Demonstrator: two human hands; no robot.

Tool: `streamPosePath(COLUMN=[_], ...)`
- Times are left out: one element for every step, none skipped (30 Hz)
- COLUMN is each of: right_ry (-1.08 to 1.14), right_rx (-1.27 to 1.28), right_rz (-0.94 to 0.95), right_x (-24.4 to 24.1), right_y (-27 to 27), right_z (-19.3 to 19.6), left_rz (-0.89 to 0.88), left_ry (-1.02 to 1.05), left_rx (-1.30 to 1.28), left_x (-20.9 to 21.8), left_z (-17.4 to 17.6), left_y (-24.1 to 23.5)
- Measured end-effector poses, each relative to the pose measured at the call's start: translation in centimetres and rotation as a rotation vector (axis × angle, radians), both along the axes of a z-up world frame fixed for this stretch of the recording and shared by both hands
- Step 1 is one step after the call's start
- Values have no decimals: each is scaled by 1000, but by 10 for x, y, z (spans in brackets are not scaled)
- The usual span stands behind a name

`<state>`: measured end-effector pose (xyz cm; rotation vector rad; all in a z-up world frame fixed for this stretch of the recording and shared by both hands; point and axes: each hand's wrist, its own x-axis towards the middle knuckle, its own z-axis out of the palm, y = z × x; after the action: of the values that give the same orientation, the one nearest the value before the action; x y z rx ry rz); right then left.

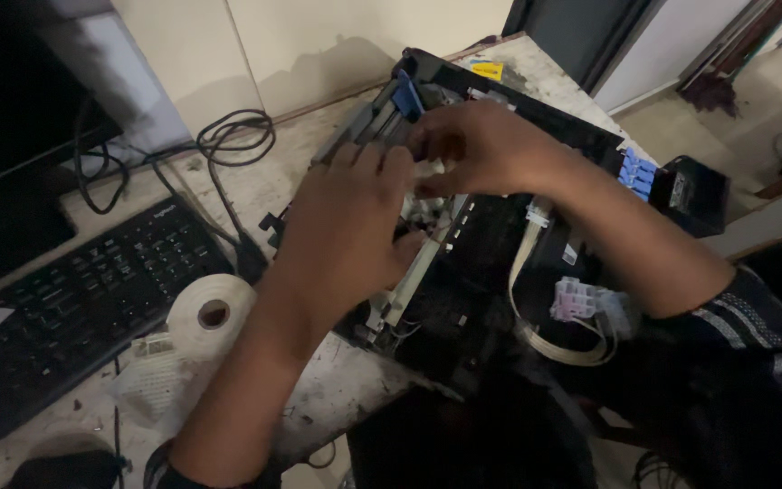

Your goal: The person works on a disassembled printer, using a cotton swab to clean internal components and then inserting a white plastic part into the mechanism. The person handles wires and internal parts throughout the process.

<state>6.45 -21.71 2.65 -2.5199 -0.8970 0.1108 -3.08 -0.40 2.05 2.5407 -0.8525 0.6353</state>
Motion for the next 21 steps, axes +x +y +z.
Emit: streamPosePath(right_ry=[7, -2, -10, -18, -32, -46, -59, -39, -20, -1, 15, 28, 41, 53, 65, 77, 67, 59, 50, 50, 50], right_rx=[-23, -60, -97, -134, -151, -169, -187, -194, -200, -204, -246, -288, -329, -349, -368, -387, -384, -382, -380, -380, -380], right_rz=[-12, -7, -1, 4, 24, 44, 64, 81, 98, 114, 105, 96, 87, 98, 109, 119, 114, 110, 106, 119, 131], right_x=[-2, -3, -4, -4, -5, -6, -6, -6, -7, -7, -7, -7, -6, -5, -3, -2, 0, 1, 3, 5, 8], right_y=[0, 2, 4, 6, 7, 9, 11, 12, 13, 14, 15, 17, 18, 20, 22, 23, 24, 24, 25, 25, 25], right_z=[3, 5, 7, 8, 10, 12, 14, 16, 18, 21, 22, 24, 26, 28, 29, 29, 29, 28, 28, 27, 27], left_rz=[16, 31, 38, 45, 51, 39, 27, 15, 0, -15, -29, -39, -48, -58, -46, -35, -24, -24, -24, -24, -25], left_ry=[9, 17, 62, 109, 155, 159, 163, 170, 170, 169, 168, 153, 139, 124, 143, 163, 182, 184, 186, 188, 185], left_rx=[13, 27, 60, 94, 127, 119, 111, 103, 95, 90, 84, 63, 42, 21, 36, 52, 67, 64, 61, 59, 56], left_x=[0, 0, 1, 2, 3, 4, 4, 5, 6, 7, 8, 9, 9, 9, 10, 10, 10, 10, 10, 11, 11], left_z=[-1, -3, -5, -6, -8, -10, -11, -14, -15, -17, -18, -18, -18, -18, -18, -18, -18, -18, -19, -19, -19], left_y=[0, 0, 0, 1, 1, 1, 1, 2, 3, 3, 4, 4, 4, 4, 4, 3, 3, 4, 4, 4, 4])
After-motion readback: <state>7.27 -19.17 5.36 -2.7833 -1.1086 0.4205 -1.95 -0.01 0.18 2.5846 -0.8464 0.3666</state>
